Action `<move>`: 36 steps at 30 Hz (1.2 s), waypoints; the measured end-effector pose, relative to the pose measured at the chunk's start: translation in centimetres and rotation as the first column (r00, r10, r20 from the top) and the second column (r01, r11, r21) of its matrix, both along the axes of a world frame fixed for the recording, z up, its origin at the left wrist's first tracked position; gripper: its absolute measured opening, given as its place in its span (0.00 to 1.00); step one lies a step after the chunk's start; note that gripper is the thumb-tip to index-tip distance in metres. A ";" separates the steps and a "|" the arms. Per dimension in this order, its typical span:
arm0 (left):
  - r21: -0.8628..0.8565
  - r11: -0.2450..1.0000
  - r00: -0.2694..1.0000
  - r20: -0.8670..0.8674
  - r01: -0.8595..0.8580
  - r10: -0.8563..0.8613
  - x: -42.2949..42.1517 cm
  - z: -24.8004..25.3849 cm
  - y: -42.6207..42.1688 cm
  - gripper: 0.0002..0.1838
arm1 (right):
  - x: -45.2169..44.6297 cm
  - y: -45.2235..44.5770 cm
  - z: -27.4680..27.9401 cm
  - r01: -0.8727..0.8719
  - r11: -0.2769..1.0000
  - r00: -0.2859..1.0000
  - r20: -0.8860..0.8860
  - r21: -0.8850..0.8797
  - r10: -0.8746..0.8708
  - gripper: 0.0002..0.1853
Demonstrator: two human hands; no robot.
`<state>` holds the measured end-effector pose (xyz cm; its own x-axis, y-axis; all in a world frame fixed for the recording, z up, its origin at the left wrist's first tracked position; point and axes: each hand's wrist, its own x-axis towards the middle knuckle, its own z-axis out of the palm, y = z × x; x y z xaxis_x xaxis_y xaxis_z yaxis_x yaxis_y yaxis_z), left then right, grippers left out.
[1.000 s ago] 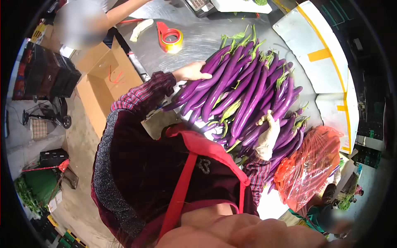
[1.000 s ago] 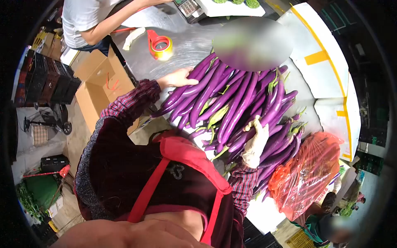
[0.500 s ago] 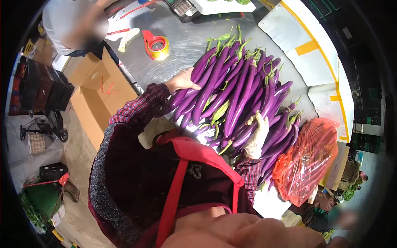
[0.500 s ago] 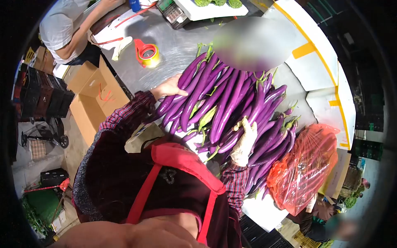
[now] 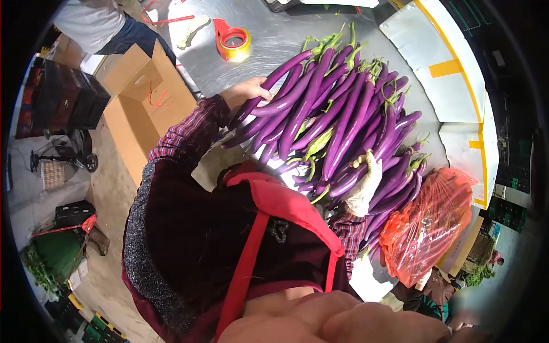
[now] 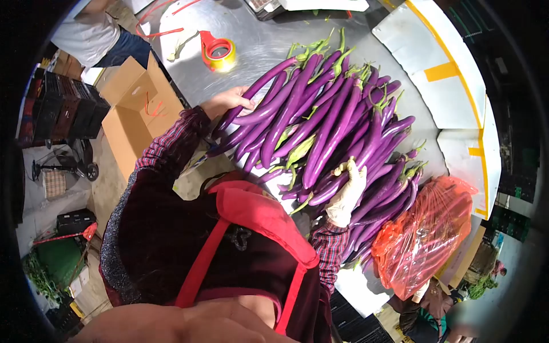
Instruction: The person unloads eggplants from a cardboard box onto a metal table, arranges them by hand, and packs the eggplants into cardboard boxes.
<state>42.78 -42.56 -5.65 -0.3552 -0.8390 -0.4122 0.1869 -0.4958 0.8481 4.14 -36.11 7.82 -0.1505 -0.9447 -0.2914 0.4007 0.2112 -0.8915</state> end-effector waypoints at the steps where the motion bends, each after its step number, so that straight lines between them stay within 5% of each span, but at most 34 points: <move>1: 0.047 0.999 0.999 -0.032 0.024 -0.023 0.3 -0.7 0.1 0.33 | -0.1 0.3 0.0 0.012 1.000 1.000 -0.008 -0.006 -0.012 0.07; 6: -0.064 0.995 0.989 0.115 -0.081 0.088 -2.5 3.8 1.7 0.29 | 0.3 0.7 0.1 -0.004 1.000 1.000 -0.026 -0.022 0.004 0.06; 9: -0.663 0.747 0.967 0.155 -0.050 0.202 -4.5 1.1 1.4 0.35 | 0.3 0.6 -0.4 -0.014 1.000 0.999 -0.037 -0.006 0.014 0.06; 10: -0.670 0.741 0.969 0.152 -0.046 0.197 -5.2 2.2 1.5 0.35 | 0.4 0.6 -0.3 -0.007 1.000 0.999 -0.038 -0.015 0.007 0.06; 11: -0.559 0.821 0.891 0.424 0.114 0.165 -6.0 3.3 1.8 0.37 | 0.7 0.8 -0.1 -0.011 1.000 0.999 -0.045 -0.017 0.010 0.06; 13: -0.219 0.926 0.540 0.842 0.308 0.019 -7.1 6.5 2.4 0.42 | 1.0 0.9 0.2 -0.020 1.000 0.998 -0.056 -0.024 0.019 0.05; 14: -0.228 0.921 0.536 0.844 0.317 0.025 -7.0 7.5 2.3 0.42 | 1.0 0.8 0.4 -0.012 0.999 0.999 -0.051 -0.036 0.010 0.05; 17: -0.397 0.901 0.975 0.200 0.173 -0.099 -5.9 9.8 2.7 0.39 | 0.6 1.1 0.4 -0.003 1.000 1.000 -0.016 -0.014 0.003 0.05; 18: -0.392 0.900 0.971 0.207 0.191 -0.116 -5.3 10.7 3.1 0.39 | 0.5 1.3 0.4 0.014 1.000 1.000 -0.008 -0.010 -0.014 0.05; 21: 0.013 0.997 0.948 -0.311 0.079 -0.071 -3.0 13.8 4.3 0.35 | 0.2 1.4 0.4 0.007 0.999 0.999 0.041 -0.048 -0.005 0.05; 26: 0.081 0.994 0.879 -0.467 -0.066 0.097 -3.8 15.3 7.0 0.30 | 0.3 1.2 0.3 0.061 0.998 0.998 0.028 -0.003 -0.061 0.05; 30: -0.008 0.999 0.989 -0.144 -0.033 0.032 -4.3 9.6 6.7 0.30 | 0.4 1.3 0.5 0.101 0.991 0.994 -0.027 -0.084 -0.104 0.05; 31: -0.160 0.987 0.997 0.079 0.015 -0.002 -4.5 8.4 6.7 0.29 | 0.1 1.4 0.7 0.111 0.989 0.993 -0.036 -0.102 -0.115 0.05; 33: -0.415 0.885 0.871 0.490 0.211 0.022 -4.8 6.8 6.9 0.28 | -0.7 1.7 0.8 0.134 0.981 0.988 -0.062 -0.143 -0.144 0.05; 36: -0.331 0.905 0.786 0.618 0.267 -0.006 -4.5 6.4 6.3 0.29 | -2.3 2.3 0.6 0.187 0.973 0.978 -0.071 -0.134 -0.198 0.05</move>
